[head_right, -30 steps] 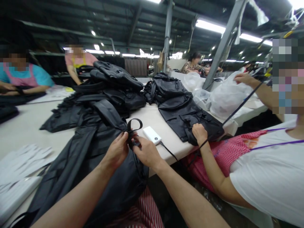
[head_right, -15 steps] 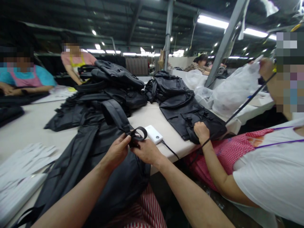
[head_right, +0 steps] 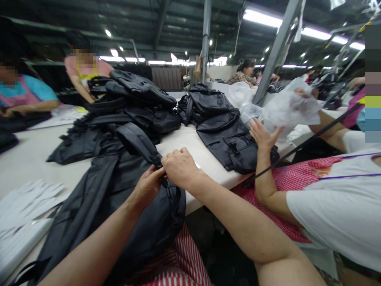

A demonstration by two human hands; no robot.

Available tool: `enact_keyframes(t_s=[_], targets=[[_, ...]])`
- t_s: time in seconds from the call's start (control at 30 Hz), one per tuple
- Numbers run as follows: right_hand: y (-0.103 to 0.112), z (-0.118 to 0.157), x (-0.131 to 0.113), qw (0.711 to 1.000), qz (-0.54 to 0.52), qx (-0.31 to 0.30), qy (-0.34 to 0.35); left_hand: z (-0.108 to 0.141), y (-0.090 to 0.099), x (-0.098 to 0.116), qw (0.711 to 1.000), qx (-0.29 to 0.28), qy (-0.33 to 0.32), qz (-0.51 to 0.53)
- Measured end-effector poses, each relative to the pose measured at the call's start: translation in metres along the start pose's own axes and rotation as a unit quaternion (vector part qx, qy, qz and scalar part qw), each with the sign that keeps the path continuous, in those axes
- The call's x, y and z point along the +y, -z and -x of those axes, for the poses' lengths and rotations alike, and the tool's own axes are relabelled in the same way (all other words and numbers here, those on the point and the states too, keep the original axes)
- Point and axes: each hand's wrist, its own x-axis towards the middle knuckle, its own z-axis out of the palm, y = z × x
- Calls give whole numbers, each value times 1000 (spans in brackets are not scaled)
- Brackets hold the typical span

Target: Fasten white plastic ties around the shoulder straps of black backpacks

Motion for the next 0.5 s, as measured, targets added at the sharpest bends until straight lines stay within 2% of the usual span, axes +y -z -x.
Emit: enact_keyframes(t_s=[0.1,0.2,0.33,0.5], targets=[[-12,-5,-4,998,50,-24,25,-1,3,6,999,-13,31,32],[-17,-3,1,998,58,17,23,-1,9,12,995,-36,69,55],[-20,1,8,997,30,60,-38,-2,8,13,999,-45,18,-19],[-30,4,10,990,-13,79,-118,-3,-3,3,996,-16,-13,-82]])
